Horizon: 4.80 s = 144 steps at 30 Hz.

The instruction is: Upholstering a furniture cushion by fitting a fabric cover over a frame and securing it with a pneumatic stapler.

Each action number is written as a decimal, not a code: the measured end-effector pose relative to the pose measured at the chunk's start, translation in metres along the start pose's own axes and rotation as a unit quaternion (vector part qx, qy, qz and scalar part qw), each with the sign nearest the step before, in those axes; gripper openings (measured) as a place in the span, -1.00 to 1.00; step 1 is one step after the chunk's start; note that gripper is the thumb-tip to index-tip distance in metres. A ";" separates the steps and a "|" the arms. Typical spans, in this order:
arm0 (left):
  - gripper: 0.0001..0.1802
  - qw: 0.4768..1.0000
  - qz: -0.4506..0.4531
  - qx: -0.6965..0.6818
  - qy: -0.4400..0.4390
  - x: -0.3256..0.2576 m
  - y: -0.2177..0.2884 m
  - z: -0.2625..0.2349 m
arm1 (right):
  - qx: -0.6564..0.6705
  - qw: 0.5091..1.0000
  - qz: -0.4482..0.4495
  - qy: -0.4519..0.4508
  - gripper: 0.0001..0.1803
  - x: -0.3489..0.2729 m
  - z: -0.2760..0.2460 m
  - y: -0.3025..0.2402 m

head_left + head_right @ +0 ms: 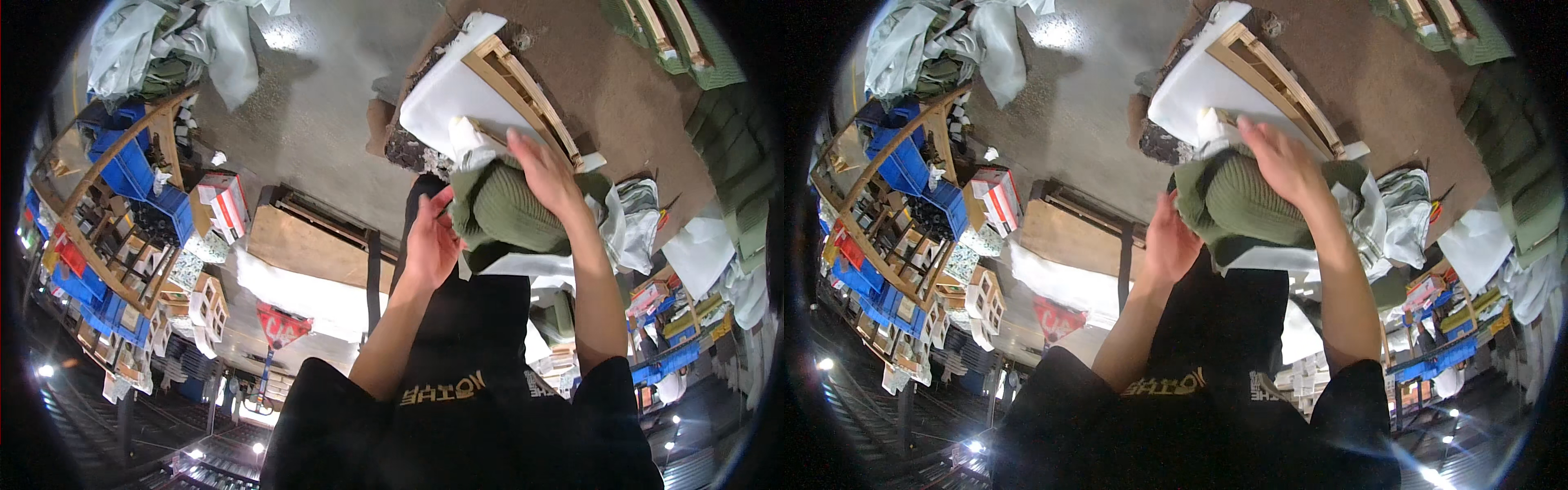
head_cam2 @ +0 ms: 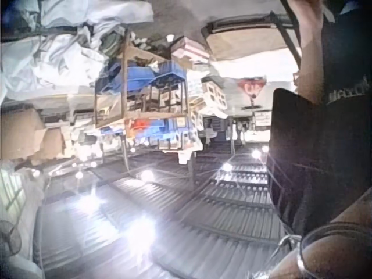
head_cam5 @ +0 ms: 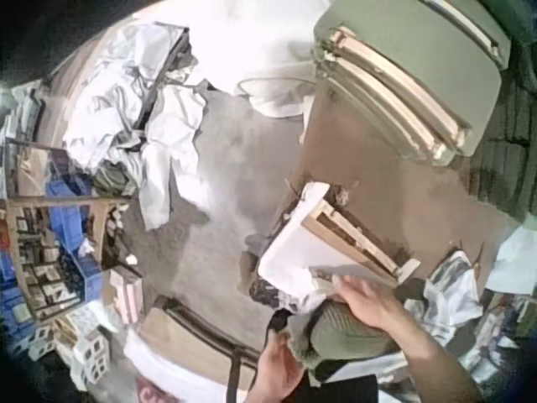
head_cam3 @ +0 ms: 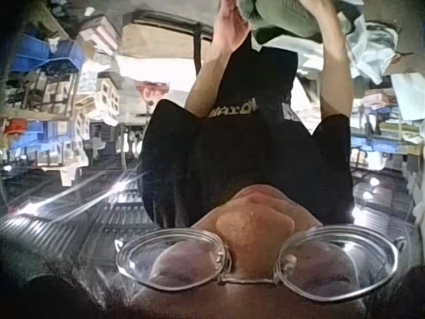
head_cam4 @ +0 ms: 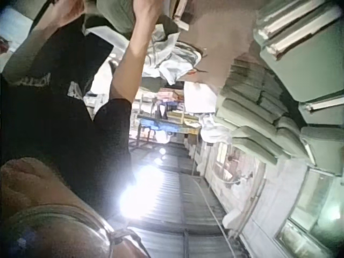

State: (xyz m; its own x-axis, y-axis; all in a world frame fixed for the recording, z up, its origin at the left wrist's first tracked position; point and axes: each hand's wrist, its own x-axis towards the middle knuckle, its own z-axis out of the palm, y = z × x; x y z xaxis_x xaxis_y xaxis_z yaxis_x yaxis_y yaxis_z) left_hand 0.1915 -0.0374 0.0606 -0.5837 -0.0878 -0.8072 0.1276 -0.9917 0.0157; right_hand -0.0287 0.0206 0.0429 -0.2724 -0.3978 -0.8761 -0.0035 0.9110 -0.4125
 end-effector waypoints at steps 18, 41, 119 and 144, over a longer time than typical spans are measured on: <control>-0.55 0.997 0.052 -0.002 0.058 0.039 -0.034 0.000 | -0.024 0.999 -0.041 -0.002 -0.53 0.008 0.011 0.015; -0.46 0.245 0.326 0.911 -0.054 0.001 -0.040 0.089 | -0.194 0.894 -0.005 0.405 -0.26 -0.151 -0.015 0.077; -0.52 0.304 -0.046 0.948 -0.084 0.105 -0.198 0.140 | 0.490 0.788 0.107 0.357 -0.71 -0.056 0.044 0.238; -0.44 0.159 -0.043 0.984 0.068 0.206 -0.148 0.073 | 0.472 0.719 0.178 0.478 -0.68 0.046 0.110 0.203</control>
State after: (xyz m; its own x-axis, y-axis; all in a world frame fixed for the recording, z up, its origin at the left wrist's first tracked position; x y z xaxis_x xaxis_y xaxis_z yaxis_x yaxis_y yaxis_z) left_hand -0.0055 0.0841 -0.0649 -0.4762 -0.1969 -0.8570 -0.4523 0.8907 0.0467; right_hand 0.0638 0.1749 -0.1086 -0.6323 0.5112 -0.5822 0.7623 0.2760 -0.5855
